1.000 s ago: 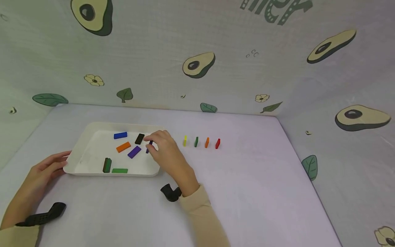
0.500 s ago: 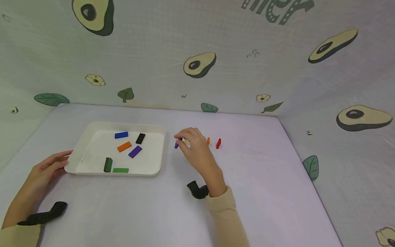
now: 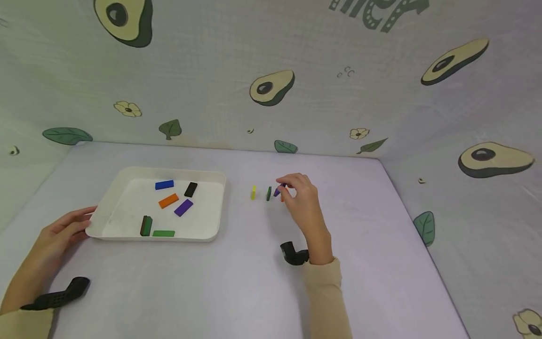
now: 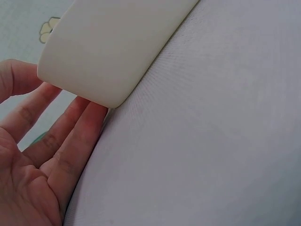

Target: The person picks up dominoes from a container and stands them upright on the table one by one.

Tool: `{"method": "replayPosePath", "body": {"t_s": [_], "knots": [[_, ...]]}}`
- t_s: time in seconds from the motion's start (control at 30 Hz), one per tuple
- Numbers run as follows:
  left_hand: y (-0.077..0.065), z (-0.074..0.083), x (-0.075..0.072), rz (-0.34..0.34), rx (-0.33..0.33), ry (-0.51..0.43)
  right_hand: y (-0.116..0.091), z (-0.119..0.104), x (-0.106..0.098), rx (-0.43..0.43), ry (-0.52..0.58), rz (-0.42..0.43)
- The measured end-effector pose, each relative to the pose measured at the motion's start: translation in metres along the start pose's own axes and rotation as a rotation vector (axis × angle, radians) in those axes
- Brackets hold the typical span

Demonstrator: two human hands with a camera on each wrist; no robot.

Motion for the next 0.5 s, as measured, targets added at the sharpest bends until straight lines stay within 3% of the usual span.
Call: {"method": "replayPosePath", "body": {"t_s": [0.5], "knots": [[-0.001, -0.002, 0.001, -0.022, 0.059, -0.04, -0.002, 0.05, -0.028, 0.159, -0.095, 0.124]]}}
Point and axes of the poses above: each hand's wrist, its own y-axis towards the middle knuckle, its own x-axis out of the palm, z = x × y, the point moved 1 cm from there along y, towards the middle knuckle, and after that the axes turned 4 degrees about x, right-handed, at the moved point
